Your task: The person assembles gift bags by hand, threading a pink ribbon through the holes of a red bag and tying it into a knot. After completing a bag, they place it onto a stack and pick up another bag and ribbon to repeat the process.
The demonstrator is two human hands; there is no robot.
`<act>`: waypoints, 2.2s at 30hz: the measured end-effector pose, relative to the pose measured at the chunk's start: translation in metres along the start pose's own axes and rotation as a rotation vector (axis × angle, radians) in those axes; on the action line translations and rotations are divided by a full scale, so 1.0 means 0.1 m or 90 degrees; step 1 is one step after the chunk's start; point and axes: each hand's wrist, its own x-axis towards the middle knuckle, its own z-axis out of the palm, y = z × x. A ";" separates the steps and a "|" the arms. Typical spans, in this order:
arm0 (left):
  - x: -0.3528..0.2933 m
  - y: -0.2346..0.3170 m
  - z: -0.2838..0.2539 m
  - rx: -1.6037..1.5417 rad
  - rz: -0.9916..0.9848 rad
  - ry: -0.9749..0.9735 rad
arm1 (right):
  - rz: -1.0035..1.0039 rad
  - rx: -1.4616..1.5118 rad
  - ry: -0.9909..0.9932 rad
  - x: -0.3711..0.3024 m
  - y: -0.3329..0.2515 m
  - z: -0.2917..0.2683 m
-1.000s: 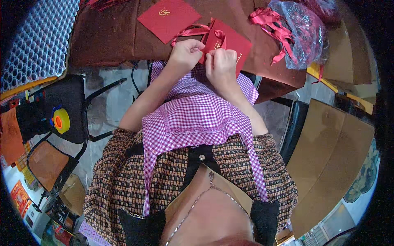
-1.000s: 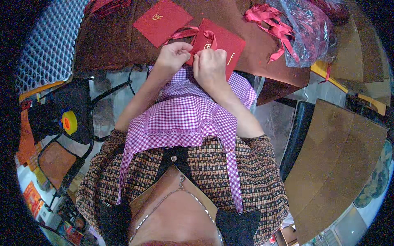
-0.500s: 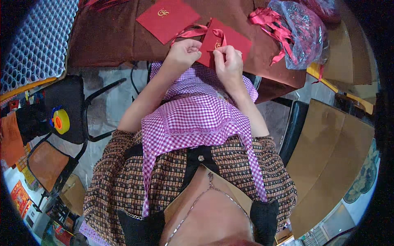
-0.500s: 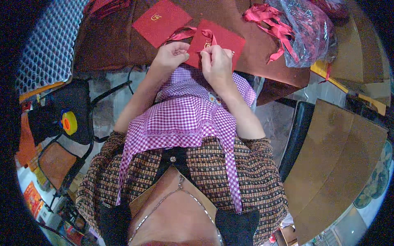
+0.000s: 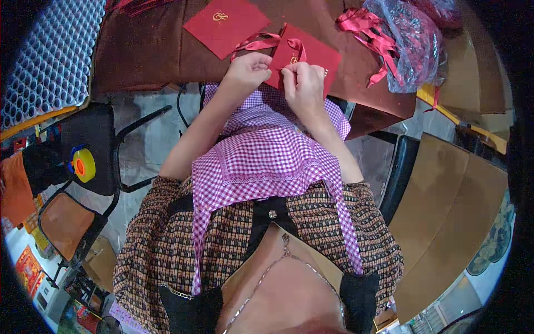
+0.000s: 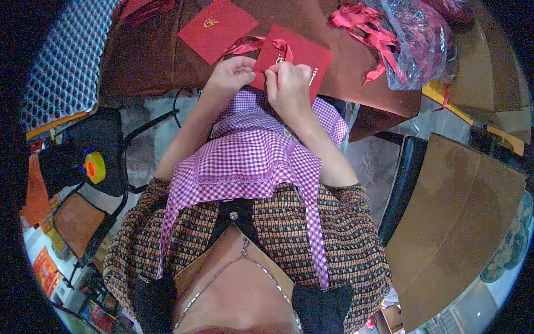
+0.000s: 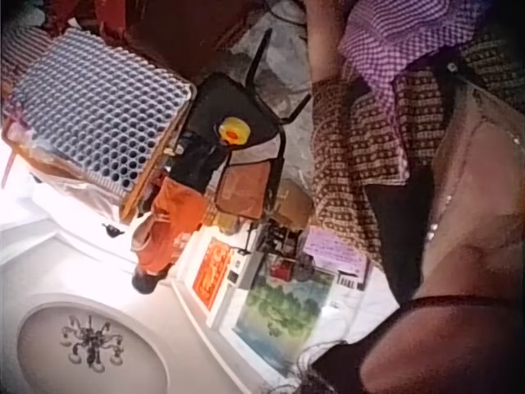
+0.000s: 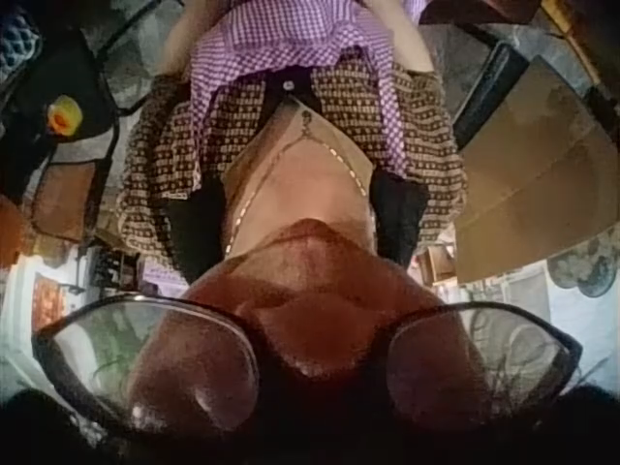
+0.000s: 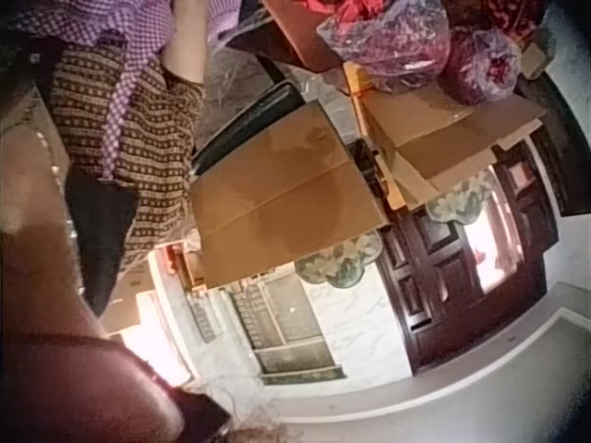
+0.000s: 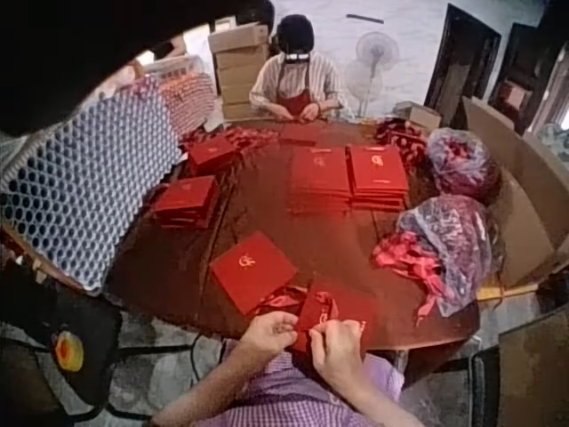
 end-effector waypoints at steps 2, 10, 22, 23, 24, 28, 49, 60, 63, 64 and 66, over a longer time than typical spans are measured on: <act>-0.01 0.04 -0.01 0.000 -0.005 -0.012 | -0.015 -0.006 0.006 0.00 0.00 0.02; 0.02 0.01 -0.03 0.008 -0.011 -0.029 | -0.125 -0.085 0.002 0.02 -0.06 0.02; 0.05 -0.01 -0.07 -0.116 -0.042 -0.084 | 0.010 0.030 -0.020 0.00 -0.04 -0.06; 0.05 -0.03 -0.07 -0.109 -0.034 -0.082 | 0.002 0.020 -0.024 0.00 -0.04 -0.06; 0.05 -0.02 -0.06 -0.102 -0.027 -0.079 | -0.006 0.011 -0.029 -0.01 -0.03 -0.05; 0.02 0.02 -0.06 -0.102 -0.024 -0.074 | -0.043 0.004 -0.027 0.00 -0.05 -0.04; 0.23 0.22 -0.14 -0.100 -0.054 -0.195 | 0.046 -0.007 -0.004 0.06 -0.09 -0.28; 0.32 0.28 -0.10 0.157 0.038 -0.120 | 0.061 -0.018 0.010 0.12 -0.03 -0.10; 0.31 0.22 -0.09 0.135 0.080 -0.093 | 0.032 -0.016 0.010 0.14 0.00 -0.06; 0.32 0.22 -0.09 0.138 0.077 -0.094 | 0.035 -0.013 0.011 0.13 0.01 -0.05; 0.34 0.25 -0.14 0.213 0.018 -0.151 | 0.027 -0.024 0.004 0.14 0.01 -0.04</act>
